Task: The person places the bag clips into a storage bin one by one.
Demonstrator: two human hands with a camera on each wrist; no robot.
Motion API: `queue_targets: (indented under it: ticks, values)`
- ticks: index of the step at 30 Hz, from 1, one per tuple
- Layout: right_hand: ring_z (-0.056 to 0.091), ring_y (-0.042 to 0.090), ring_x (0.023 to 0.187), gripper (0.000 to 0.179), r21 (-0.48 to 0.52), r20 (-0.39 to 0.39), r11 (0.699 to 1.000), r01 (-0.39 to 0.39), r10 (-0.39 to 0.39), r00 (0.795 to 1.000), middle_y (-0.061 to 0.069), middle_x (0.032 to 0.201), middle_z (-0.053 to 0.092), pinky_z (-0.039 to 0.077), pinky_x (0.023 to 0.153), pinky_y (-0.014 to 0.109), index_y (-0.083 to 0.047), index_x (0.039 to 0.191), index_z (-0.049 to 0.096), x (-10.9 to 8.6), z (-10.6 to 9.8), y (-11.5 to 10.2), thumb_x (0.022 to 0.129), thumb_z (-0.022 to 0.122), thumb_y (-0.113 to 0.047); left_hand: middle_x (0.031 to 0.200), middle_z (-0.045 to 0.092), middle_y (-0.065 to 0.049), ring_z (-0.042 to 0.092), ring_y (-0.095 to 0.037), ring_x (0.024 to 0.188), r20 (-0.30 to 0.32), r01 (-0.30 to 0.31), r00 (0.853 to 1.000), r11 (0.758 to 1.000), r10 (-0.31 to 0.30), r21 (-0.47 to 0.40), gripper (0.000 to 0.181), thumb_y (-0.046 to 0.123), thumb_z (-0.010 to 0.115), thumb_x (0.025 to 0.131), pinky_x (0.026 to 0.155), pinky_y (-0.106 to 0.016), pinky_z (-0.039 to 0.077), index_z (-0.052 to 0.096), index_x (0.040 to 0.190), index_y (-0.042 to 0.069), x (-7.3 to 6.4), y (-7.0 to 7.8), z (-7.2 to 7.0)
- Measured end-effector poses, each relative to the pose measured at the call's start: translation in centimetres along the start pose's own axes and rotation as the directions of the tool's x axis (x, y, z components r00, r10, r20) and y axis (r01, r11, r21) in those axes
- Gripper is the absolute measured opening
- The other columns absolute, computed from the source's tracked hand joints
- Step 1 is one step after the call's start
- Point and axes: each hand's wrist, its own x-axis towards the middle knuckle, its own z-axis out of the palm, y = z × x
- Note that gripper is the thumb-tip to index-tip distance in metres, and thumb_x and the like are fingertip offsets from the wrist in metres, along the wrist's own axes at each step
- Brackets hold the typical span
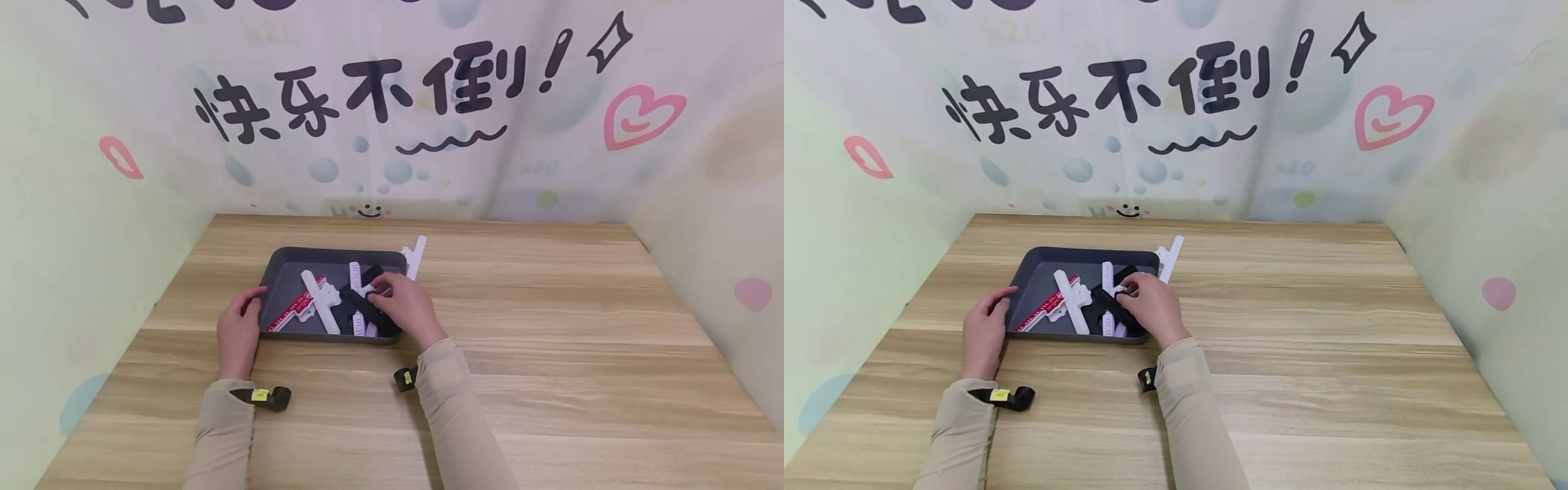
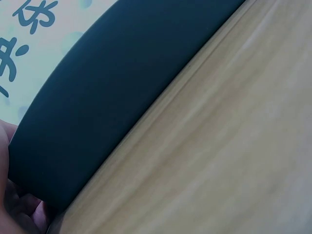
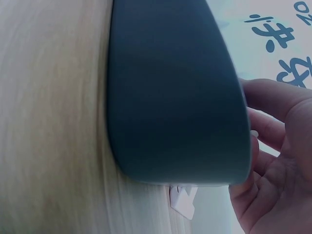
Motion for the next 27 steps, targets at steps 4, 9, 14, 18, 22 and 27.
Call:
queue_targets:
  ticks: [4,9,14,18,22,27]
  values:
    - [0.056,0.009,0.08,0.024,0.002,0.008,1.0,-0.005,0.005,1.0,-0.006,0.089,0.062,0.045,0.07,0.027,-0.018,0.1,0.064,-0.02,-0.03,-0.01,0.08,0.064,-0.032,0.129,0.048,0.003,0.038,-0.013,0.121,0.002,0.003,1.0,1.0,-0.003,-0.001,0.032,0.03,0.038,0.094,0.1,-0.036,0.03,0.059,0.117,0.021,0.0,0.05,-0.01]
    - [0.057,0.009,0.081,0.024,0.004,0.011,1.0,0.001,-0.001,1.0,-0.005,0.09,0.063,0.045,0.071,0.028,-0.019,0.1,0.064,-0.05,-0.05,-0.01,0.08,0.064,-0.031,0.129,0.048,0.003,0.039,-0.014,0.121,0.0,-0.002,1.0,1.0,0.002,0.004,0.032,0.03,0.039,0.094,0.1,-0.036,0.03,0.059,0.117,0.021,-0.03,0.05,-0.02]
    - [0.058,0.009,0.082,0.024,0.005,0.023,1.0,0.006,-0.006,1.0,-0.005,0.091,0.063,0.045,0.071,0.028,-0.019,0.101,0.063,-0.08,-0.1,-0.01,0.08,0.065,-0.031,0.129,0.048,0.003,0.038,-0.014,0.121,0.0,-0.004,1.0,1.0,0.004,0.014,0.032,0.029,0.038,0.094,0.1,-0.036,0.03,0.059,0.117,0.021,-0.05,0.02,-0.04]
    - [0.058,0.009,0.082,0.024,-0.001,0.037,1.0,0.003,-0.003,0.999,-0.005,0.091,0.063,0.045,0.071,0.028,-0.02,0.102,0.063,-0.13,-0.15,-0.02,0.08,0.065,-0.031,0.13,0.047,0.004,0.037,-0.013,0.122,0.003,0.001,1.0,1.0,-0.001,0.017,0.032,0.03,0.037,0.094,0.1,-0.037,0.03,0.058,0.118,0.022,-0.06,0.01,-0.06]
    - [0.058,0.009,0.082,0.025,-0.001,0.039,1.0,0.002,-0.002,0.999,-0.005,0.091,0.063,0.045,0.071,0.028,-0.02,0.102,0.063,-0.15,-0.17,-0.05,0.079,0.065,-0.031,0.13,0.047,0.004,0.037,-0.013,0.122,0.003,0.003,1.0,1.0,-0.003,0.015,0.032,0.03,0.038,0.094,0.1,-0.037,0.03,0.058,0.118,0.022,-0.07,0.04,-0.05]
    - [0.059,0.01,0.083,0.027,-0.017,0.034,1.0,0.01,-0.009,0.999,-0.003,0.091,0.064,0.045,0.071,0.029,-0.019,0.104,0.062,-0.13,-0.1,-0.11,0.079,0.066,-0.031,0.13,0.047,0.004,0.037,-0.013,0.122,0.004,0.007,1.0,1.0,-0.007,0.013,0.032,0.03,0.038,0.094,0.1,-0.036,0.03,0.058,0.118,0.022,-0.06,0.06,-0.04]
